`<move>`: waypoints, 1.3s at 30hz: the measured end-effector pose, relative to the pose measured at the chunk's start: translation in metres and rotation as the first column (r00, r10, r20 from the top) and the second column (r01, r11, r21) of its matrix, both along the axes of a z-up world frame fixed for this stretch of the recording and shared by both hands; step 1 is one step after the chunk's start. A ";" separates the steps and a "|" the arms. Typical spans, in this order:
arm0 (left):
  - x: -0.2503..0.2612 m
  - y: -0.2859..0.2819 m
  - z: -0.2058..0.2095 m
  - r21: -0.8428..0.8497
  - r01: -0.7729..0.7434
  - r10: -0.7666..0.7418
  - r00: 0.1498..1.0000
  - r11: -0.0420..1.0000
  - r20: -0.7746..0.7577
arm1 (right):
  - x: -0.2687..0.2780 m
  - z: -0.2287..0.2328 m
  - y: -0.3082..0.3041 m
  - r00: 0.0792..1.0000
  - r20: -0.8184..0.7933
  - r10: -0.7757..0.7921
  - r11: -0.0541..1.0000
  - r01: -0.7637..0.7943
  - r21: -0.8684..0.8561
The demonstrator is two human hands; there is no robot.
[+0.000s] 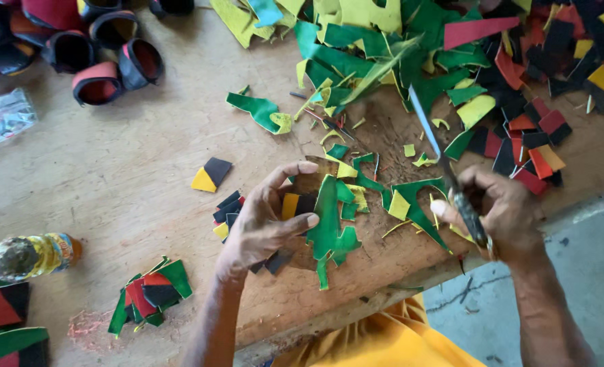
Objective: The person uses shears to cut small pieces of green, red, black, and yellow material on a wooden workbench. They repeatedly align pieces, trim edges, and place finished pieces into a growing stack.
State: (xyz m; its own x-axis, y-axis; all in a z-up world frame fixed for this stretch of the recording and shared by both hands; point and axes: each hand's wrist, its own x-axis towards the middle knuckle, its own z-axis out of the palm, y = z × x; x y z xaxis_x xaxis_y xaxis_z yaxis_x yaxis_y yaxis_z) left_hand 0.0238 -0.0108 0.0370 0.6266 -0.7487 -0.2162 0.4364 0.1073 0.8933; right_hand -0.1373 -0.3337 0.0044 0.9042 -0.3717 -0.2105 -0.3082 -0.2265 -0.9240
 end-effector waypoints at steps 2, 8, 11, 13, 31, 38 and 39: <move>0.007 0.001 0.005 -0.021 0.043 -0.044 0.999 0.999 -0.023 | 0.003 0.007 0.008 0.992 0.063 0.105 0.994 -0.106 0.013; 0.017 0.001 0.015 0.007 0.166 -0.166 0.978 0.986 0.123 | 0.006 0.020 0.017 0.775 -0.476 0.415 0.824 -0.543 -0.165; 0.016 -0.001 0.020 0.001 0.230 -0.228 0.965 0.973 0.128 | -0.017 0.001 0.022 0.812 0.173 0.558 0.783 -0.446 -0.433; 0.015 -0.001 0.024 -0.008 0.252 -0.250 0.964 0.968 0.088 | -0.020 -0.012 0.019 0.751 0.247 0.612 0.753 -0.457 -0.474; 0.002 -0.007 0.009 0.212 0.119 -0.151 0.978 0.970 0.142 | 0.010 0.003 0.035 0.763 -0.119 0.635 0.693 -0.631 -0.348; 0.003 -0.005 -0.010 0.330 0.083 -0.141 0.978 0.940 0.156 | 0.007 -0.007 0.032 0.772 -0.017 0.635 0.750 -0.621 -0.229; 0.003 -0.005 -0.011 0.341 0.067 -0.135 0.974 0.938 0.180 | 0.007 -0.005 0.032 0.809 -0.007 0.588 0.782 -0.571 -0.251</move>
State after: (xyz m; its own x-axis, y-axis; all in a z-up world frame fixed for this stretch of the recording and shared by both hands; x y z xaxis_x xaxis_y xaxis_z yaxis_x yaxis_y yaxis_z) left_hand 0.0266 -0.0161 0.0260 0.6067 -0.7175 -0.3421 0.2403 -0.2447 0.9393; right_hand -0.1300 -0.3017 -0.0004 0.9733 0.1975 -0.1169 0.0112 -0.5496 -0.8354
